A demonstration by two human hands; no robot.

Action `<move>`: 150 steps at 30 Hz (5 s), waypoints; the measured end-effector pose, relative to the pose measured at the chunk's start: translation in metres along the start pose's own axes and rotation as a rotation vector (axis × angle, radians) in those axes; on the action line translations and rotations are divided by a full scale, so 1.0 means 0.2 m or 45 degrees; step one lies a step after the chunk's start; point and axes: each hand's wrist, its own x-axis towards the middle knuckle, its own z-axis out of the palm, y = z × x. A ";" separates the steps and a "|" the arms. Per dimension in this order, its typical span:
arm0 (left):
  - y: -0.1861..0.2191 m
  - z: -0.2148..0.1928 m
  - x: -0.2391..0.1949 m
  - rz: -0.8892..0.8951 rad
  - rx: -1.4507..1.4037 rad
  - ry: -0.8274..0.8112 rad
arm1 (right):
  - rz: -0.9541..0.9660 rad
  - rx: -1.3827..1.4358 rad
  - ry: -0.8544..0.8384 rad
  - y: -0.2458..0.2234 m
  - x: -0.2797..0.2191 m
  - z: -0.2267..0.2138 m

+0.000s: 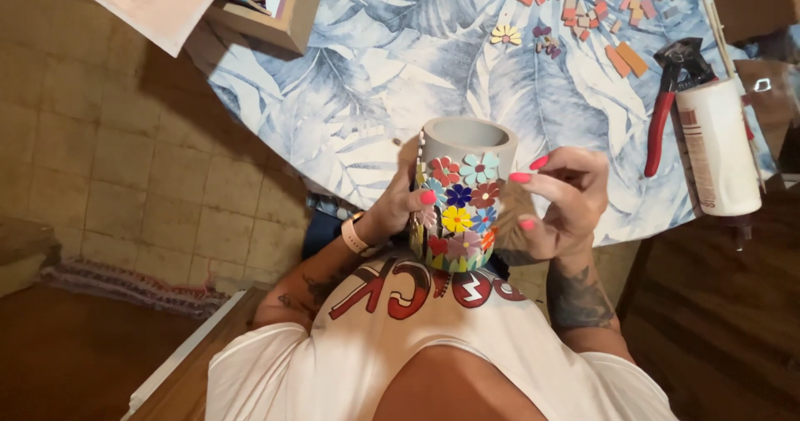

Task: Decorating a tumbler by gluing small flower-shaped ornaments onto its surface

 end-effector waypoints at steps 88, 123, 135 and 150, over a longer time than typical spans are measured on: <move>0.20 0.22 -0.20 0.062 0.469 -0.159 | 0.991 0.448 -0.277 -0.42 -0.30 0.02; 0.54 -0.11 0.47 0.060 0.320 0.167 | 0.645 0.281 -0.758 0.11 0.57 0.18; 0.54 -0.25 0.57 -0.357 0.189 0.233 | 1.121 0.712 -0.771 0.18 0.55 0.28; 0.68 -0.08 0.64 -0.836 1.026 0.405 | 1.585 1.260 -0.344 0.09 0.51 0.39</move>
